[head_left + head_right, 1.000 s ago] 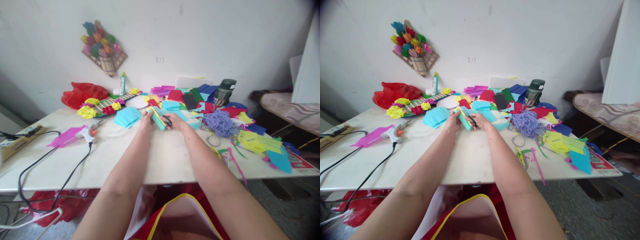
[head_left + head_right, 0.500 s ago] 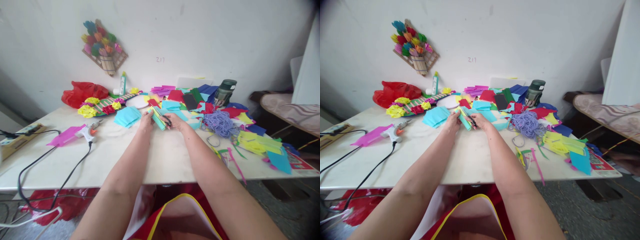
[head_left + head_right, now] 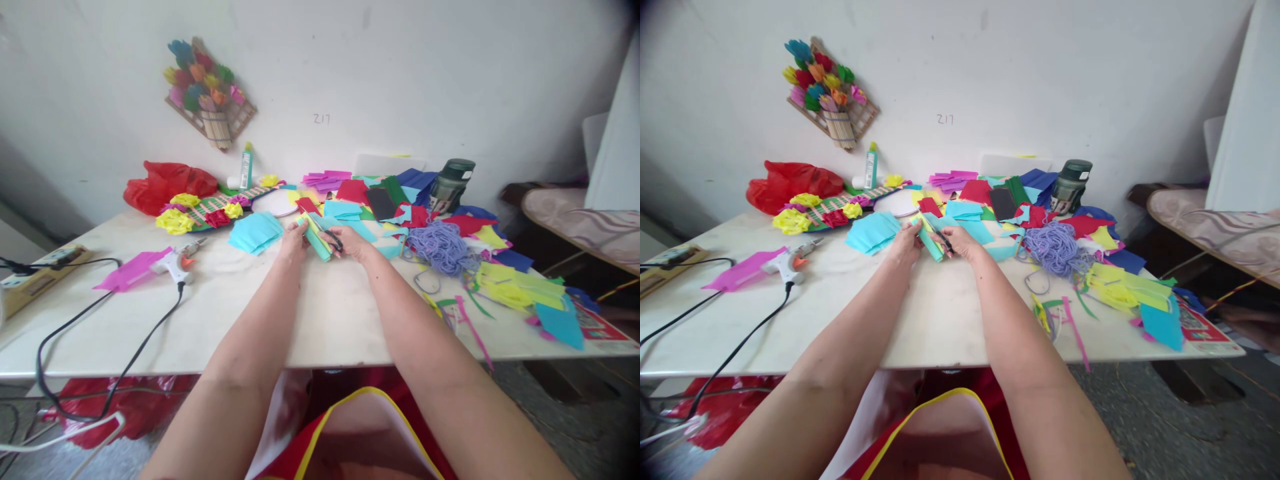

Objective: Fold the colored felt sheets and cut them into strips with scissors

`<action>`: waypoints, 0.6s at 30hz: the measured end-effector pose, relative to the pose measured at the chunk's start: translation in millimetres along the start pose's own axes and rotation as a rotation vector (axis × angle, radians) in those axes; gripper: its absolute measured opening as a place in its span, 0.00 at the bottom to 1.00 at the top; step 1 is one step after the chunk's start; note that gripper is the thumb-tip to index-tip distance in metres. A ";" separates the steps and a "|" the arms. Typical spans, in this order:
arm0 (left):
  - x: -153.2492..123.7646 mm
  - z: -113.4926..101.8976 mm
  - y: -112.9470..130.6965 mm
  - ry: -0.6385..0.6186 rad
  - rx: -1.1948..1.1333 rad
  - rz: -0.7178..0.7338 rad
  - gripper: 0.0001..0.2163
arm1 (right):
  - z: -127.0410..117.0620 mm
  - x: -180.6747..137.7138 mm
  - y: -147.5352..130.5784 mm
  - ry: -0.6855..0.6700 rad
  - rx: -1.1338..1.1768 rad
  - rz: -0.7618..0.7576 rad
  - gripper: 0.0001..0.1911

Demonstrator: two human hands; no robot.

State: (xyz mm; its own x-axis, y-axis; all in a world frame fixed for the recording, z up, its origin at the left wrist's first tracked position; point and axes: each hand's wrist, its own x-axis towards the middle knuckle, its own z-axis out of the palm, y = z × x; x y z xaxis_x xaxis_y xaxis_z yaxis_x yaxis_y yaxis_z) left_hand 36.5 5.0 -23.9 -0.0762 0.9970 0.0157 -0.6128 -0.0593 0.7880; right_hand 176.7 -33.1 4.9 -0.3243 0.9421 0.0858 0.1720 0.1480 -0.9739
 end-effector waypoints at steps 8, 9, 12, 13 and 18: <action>2.1 -0.5 -1.1 0.013 -0.008 -0.007 0.13 | 1.2 1.5 2.0 -0.003 0.021 -0.021 0.22; 1.9 -0.3 -1.0 0.015 -0.007 -0.007 0.14 | 1.4 1.7 2.2 -0.002 0.021 -0.025 0.22; 0.8 0.3 -0.3 0.021 -0.005 -0.010 0.14 | 2.0 2.7 2.9 0.003 0.022 -0.035 0.23; 0.4 0.4 0.1 0.023 -0.005 -0.011 0.13 | 2.2 3.1 3.2 0.003 0.023 -0.037 0.23; 0.3 0.7 1.0 0.023 -0.008 -0.014 0.13 | 2.9 4.6 4.2 0.015 0.017 -0.042 0.22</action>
State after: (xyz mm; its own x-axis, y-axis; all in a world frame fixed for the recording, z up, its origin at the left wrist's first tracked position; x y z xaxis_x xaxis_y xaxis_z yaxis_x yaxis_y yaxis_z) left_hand 36.5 5.3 -22.7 -0.0856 0.9963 -0.0089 -0.6201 -0.0463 0.7832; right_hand 173.3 -29.0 0.6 -0.3166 0.9396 0.1302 0.1423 0.1827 -0.9728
